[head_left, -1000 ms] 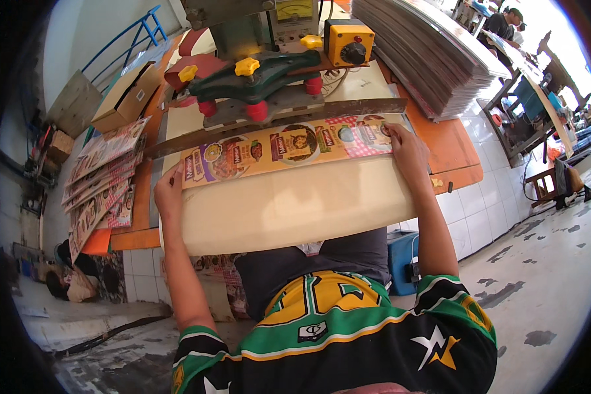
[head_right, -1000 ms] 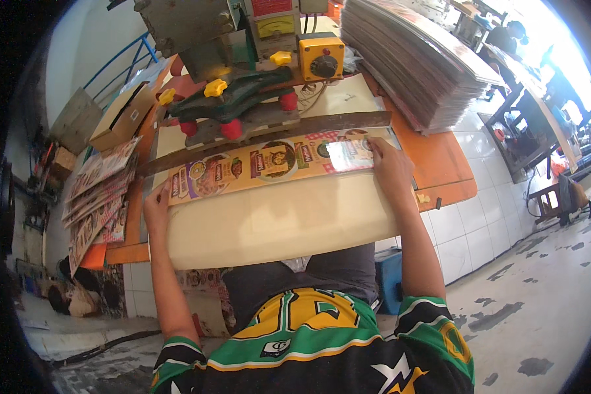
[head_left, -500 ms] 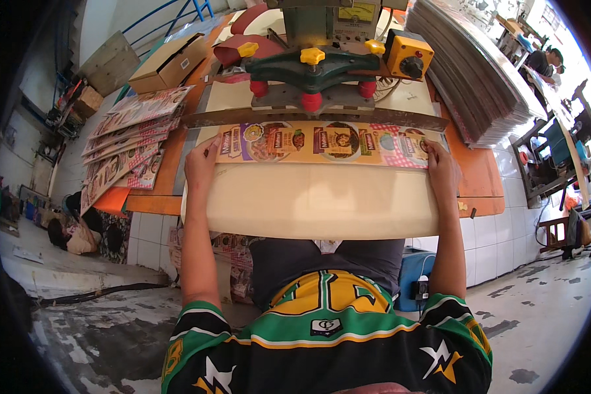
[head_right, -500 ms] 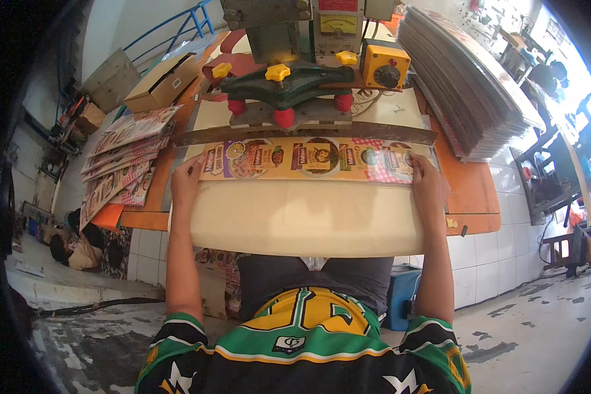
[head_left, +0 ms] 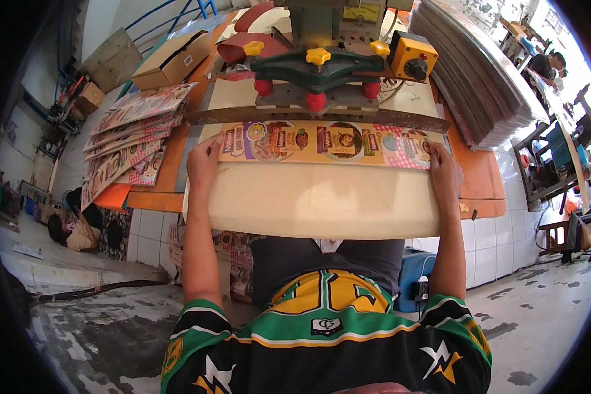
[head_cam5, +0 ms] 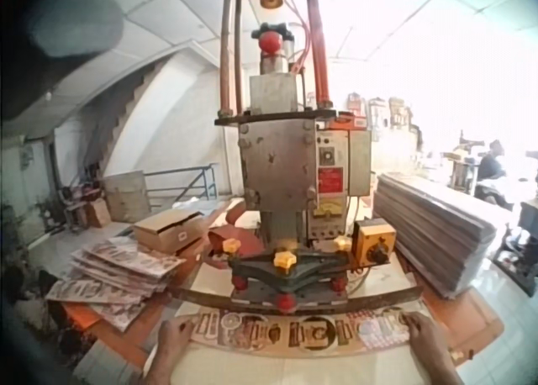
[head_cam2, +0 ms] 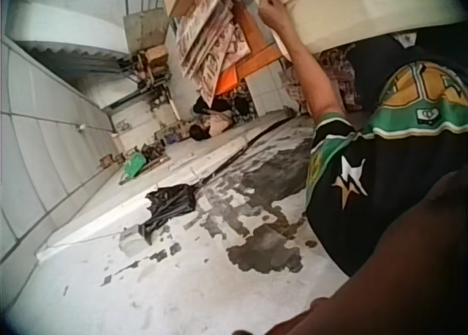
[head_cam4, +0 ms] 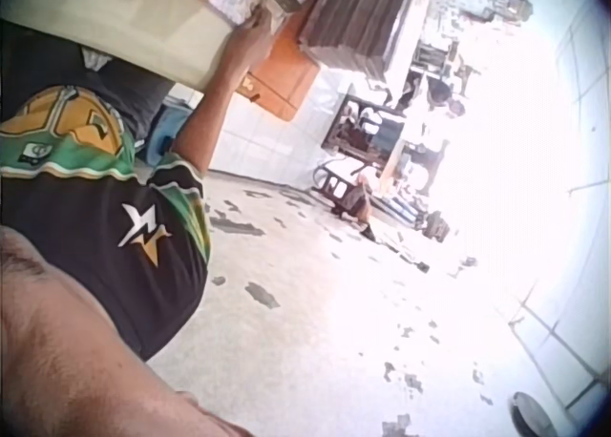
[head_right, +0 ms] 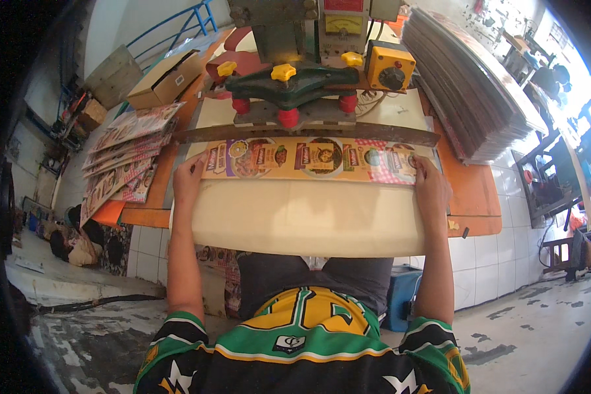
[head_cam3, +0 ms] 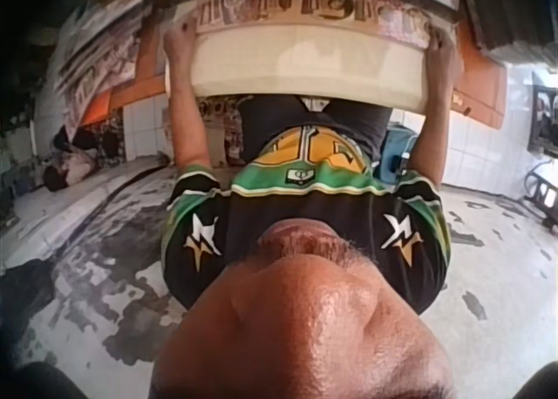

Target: The person positions long strips of printed plastic under a heating element of a sealing machine, presses the bar down by hand, and then removes the sealed strips to a stack.

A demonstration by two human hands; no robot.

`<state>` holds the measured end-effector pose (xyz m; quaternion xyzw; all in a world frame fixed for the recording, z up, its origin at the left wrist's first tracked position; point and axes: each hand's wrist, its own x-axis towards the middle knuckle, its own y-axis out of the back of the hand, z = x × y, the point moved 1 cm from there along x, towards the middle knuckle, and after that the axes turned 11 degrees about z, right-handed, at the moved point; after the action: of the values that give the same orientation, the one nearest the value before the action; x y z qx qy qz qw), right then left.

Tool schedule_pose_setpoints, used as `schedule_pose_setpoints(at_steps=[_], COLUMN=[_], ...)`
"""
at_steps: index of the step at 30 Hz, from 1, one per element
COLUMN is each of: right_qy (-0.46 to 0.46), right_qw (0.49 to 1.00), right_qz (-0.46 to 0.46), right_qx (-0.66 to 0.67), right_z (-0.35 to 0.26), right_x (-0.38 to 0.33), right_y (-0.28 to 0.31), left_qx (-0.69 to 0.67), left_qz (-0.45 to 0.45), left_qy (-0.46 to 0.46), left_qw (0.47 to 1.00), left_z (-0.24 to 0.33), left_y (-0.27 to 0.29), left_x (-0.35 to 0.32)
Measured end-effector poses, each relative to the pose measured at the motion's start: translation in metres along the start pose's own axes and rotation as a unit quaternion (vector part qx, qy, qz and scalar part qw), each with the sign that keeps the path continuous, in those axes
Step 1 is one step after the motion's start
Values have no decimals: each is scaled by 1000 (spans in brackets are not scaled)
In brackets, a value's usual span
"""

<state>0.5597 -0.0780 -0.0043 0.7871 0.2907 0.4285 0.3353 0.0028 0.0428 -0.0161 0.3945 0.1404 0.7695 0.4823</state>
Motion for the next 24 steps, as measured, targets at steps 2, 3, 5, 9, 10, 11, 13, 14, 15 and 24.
schedule_pose_setpoints(at_steps=[2,3,5,9,10,11,13,14,15,24], right_qy=[-24,-16,1,1,6,11,19,19,20,7], right_qw=[999,1000,999,999,999,999,998,998,998,998], right_qz=[-22,-10,18,19,27,33,40,43,45,41], right_qx=[-11,6,37,43,43,36,38,39,42,41], right_z=[-6,-2,7,6,7,10,11,13,13,6], right_x=[0,0,4,-1,-1,0,-1,-1,-2,-4], right_y=[6,6,2,-11,-14,-12,-13,-12,-12,-8], left_qx=[-7,-9,-17,-35,-29,-23,-17,-22,-26,-24], left_qz=[0,-4,-12,-20,-24,-28,-31,-36,-39,-30], left_qy=[-5,-9,-19,-19,-13,-6,-2,-6,-8,-24], left_qw=[1000,1000,1000,999,999,999,999,999,999,999], left_z=[1,2,-3,-2,3,7,10,11,12,2], left_y=[-2,-4,-8,3,3,2,3,2,2,0], left_x=[0,3,8,-1,0,-1,1,1,2,3])
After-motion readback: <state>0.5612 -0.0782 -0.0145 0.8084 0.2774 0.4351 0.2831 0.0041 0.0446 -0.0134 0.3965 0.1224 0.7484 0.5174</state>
